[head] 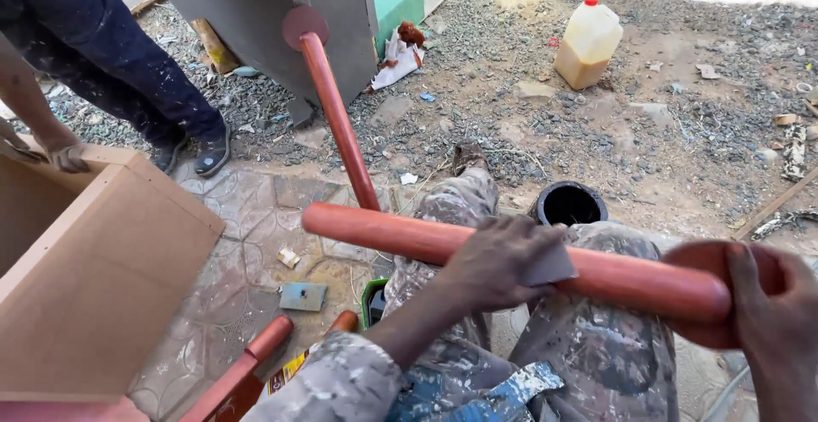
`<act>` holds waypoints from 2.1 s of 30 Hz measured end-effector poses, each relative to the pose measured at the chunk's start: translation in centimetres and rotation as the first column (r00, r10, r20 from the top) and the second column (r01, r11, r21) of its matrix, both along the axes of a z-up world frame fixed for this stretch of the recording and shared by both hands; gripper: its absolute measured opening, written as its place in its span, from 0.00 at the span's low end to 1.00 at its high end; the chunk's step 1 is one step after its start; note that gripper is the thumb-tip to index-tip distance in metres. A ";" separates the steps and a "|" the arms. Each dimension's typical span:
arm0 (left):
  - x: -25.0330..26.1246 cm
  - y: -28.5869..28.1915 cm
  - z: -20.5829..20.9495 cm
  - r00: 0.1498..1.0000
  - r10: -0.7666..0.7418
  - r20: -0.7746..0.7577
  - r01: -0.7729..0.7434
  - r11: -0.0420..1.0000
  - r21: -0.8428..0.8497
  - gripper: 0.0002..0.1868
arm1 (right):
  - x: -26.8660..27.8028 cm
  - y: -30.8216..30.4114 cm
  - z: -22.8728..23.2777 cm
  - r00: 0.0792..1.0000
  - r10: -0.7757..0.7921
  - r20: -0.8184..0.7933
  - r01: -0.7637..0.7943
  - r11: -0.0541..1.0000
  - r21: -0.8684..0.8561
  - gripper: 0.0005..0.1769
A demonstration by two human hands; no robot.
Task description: Sanding a wooden furniture leg with sandpaper to smooth the surface.
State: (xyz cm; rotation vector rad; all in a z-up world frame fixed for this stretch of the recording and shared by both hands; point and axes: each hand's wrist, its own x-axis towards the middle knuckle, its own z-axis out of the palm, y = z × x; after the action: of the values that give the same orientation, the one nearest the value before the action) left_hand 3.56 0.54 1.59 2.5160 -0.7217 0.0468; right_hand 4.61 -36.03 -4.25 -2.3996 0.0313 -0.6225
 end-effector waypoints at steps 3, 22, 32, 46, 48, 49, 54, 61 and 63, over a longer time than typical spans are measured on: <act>-1.4 3.8 0.6 0.994 0.069 0.085 -0.060 0.992 -0.114 0.40 | 2.2 2.2 0.8 0.991 0.037 0.130 -0.023 0.994 -0.108 0.19; -2.7 -3.3 0.5 0.951 -0.114 0.287 0.130 0.991 -0.037 0.55 | 1.5 10.9 -0.6 0.910 0.057 0.411 -0.091 0.994 0.062 0.18; -2.8 -3.5 2.3 0.948 -0.125 0.292 0.124 0.992 0.022 0.39 | 1.7 12.1 -0.9 0.898 0.020 0.439 -0.070 0.993 0.099 0.25; -2.4 4.6 1.3 0.958 0.003 0.288 -0.079 0.964 0.252 0.22 | 2.9 10.4 0.3 0.942 0.049 0.331 -0.070 0.996 0.052 0.20; -2.3 8.8 1.5 0.955 0.009 0.297 -0.066 0.981 0.183 0.26 | 3.5 10.3 0.6 0.971 0.045 0.233 -0.050 0.999 0.017 0.21; -2.2 8.2 1.4 0.954 0.015 0.299 -0.073 0.980 0.186 0.26 | 3.4 10.6 1.7 0.971 0.051 0.235 -0.058 0.998 0.021 0.21; -1.6 1.9 -1.6 0.953 0.023 0.302 -0.014 0.999 -0.033 0.36 | 3.0 10.5 4.3 0.928 -0.089 -0.362 0.086 0.996 -0.024 0.24; 1.8 -7.3 -3.9 0.932 0.079 0.354 -0.067 0.997 -0.047 0.35 | 1.2 11.3 2.6 0.995 0.056 0.079 -0.066 0.989 0.134 0.16; 1.5 -6.0 -3.7 0.921 0.091 0.380 -0.029 0.986 -0.166 0.33 | 0.4 12.9 3.2 0.950 0.027 0.311 -0.228 0.741 0.631 0.13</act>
State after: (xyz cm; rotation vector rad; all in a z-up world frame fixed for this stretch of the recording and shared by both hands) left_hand 5.02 -5.43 -2.16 2.3976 -0.7566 0.6152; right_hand 4.98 -23.10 -1.02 -1.5881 -0.0333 -0.7347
